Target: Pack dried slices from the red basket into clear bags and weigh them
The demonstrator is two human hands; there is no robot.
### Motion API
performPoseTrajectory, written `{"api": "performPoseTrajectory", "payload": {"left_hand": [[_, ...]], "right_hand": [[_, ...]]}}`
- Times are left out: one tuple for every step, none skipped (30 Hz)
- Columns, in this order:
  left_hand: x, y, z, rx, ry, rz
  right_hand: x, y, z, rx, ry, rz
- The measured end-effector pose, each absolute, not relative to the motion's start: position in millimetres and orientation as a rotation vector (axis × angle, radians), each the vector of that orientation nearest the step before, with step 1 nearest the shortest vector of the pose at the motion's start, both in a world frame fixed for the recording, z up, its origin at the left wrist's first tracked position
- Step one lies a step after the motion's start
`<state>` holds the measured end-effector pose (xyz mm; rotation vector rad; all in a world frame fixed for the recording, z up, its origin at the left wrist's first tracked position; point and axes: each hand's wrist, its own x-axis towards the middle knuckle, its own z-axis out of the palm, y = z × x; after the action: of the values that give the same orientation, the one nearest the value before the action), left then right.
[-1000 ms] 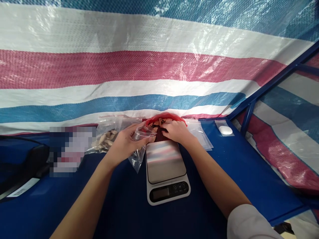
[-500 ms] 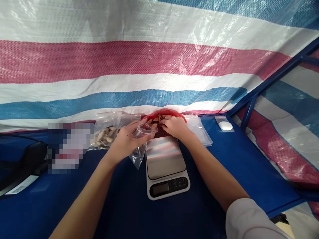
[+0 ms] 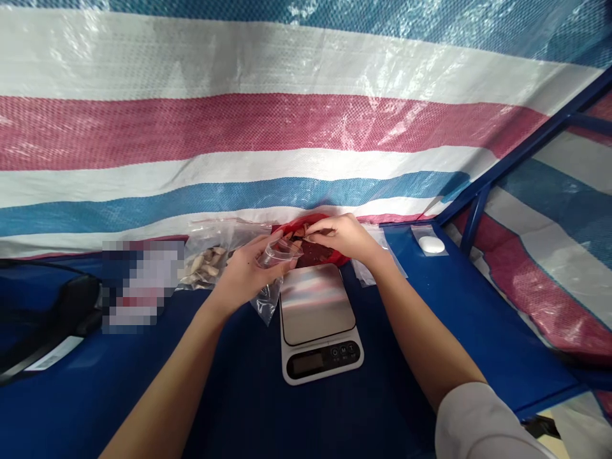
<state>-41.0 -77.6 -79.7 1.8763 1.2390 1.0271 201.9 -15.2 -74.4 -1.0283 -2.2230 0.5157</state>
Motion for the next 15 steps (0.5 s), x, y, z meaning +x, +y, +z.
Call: {"api": "performPoseTrajectory", "payload": {"left_hand": [[-40, -77, -81, 1.888, 1.222, 1.026], [-40, -77, -82, 1.896, 1.208, 1.022], [-38, -77, -83, 1.903, 1.195, 1.023], [-37, -78, -83, 1.912, 1.186, 1.028], [-36, -78, -84, 1.927, 1.182, 1.037], [-34, -79, -84, 1.946, 1.183, 1.046], [-33, -79, -85, 1.968, 1.186, 1.053], [-32, -80, -84, 1.990, 1.189, 1.059], [-31, -81, -84, 2.009, 1.189, 1.058], [-31, -81, -84, 2.024, 1.186, 1.054], [-30, -81, -83, 2.034, 1.182, 1.052], [-30, -81, -83, 2.041, 1.178, 1.052], [-30, -81, -83, 2.047, 1.178, 1.054], [-30, -81, -83, 2.052, 1.179, 1.058], [-31, -80, -83, 2.057, 1.179, 1.064]], "right_hand": [[203, -17, -69, -0.972, -2.175, 0.569], [204, -20, -63, -0.923, -2.138, 0.626], [204, -24, -57, -0.878, -2.112, 0.681], [203, -28, -52, -0.838, -2.102, 0.727], [201, -31, -47, -0.803, -2.104, 0.757], [199, -35, -44, -0.772, -2.115, 0.772], [197, -38, -41, -0.751, -2.135, 0.774], [194, -41, -40, -0.737, -2.160, 0.766], [191, -43, -39, -0.732, -2.186, 0.748], [188, -45, -40, -0.736, -2.212, 0.721], [185, -46, -41, -0.747, -2.238, 0.688], [181, -47, -42, -0.768, -2.262, 0.651], [178, -48, -44, -0.800, -2.284, 0.614], [176, -48, -45, -0.843, -2.303, 0.580], [173, -48, -47, -0.886, -2.322, 0.551]]}}
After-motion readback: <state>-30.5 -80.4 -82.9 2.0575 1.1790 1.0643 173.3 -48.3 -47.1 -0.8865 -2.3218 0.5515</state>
